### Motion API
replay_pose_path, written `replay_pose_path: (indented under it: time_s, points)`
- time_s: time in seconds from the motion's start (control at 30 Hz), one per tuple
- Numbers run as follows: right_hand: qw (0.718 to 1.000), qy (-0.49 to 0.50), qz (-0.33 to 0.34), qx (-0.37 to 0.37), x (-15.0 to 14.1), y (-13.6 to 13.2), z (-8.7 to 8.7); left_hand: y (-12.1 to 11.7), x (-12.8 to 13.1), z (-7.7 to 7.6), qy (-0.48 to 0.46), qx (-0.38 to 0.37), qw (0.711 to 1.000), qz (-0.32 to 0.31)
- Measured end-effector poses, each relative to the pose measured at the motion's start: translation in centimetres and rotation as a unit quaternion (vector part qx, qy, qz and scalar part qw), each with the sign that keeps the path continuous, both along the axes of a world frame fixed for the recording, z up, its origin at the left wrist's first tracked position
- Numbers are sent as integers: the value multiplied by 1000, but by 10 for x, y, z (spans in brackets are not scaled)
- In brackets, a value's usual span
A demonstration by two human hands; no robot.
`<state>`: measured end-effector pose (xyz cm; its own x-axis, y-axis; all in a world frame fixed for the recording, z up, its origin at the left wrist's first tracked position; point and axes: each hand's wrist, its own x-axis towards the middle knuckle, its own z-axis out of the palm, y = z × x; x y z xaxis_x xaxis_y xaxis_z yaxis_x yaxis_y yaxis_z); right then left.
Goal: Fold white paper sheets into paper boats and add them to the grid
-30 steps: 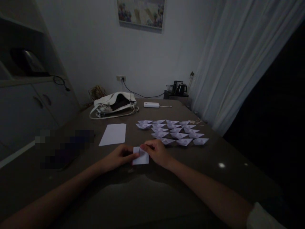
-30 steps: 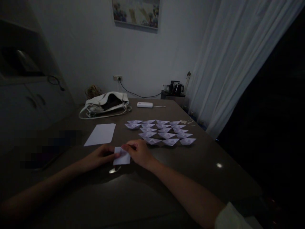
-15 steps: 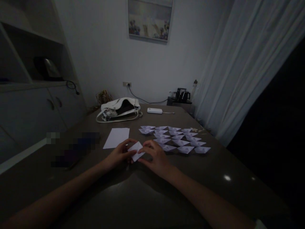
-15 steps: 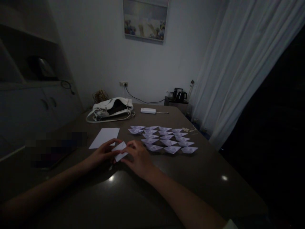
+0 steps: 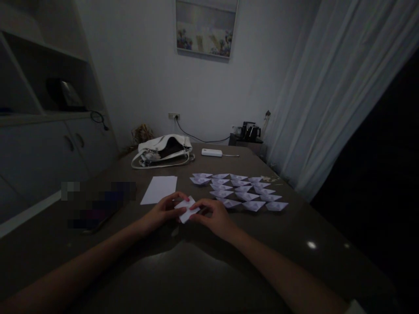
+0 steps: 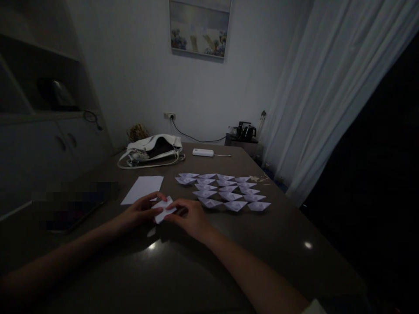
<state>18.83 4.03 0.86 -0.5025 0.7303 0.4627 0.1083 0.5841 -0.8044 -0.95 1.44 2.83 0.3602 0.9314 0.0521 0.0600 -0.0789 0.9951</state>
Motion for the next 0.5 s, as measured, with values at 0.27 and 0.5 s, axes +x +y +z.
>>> replay_pose_path:
  time_s: [0.27,0.5]
  points:
    - [999,-2,-40,6,-1,4,-1,8,-4,-11,-15,5,1000,-10]
    - [998,36,-9,-51,1,8,-3,5,-5,-5,-63,-19,998,-10]
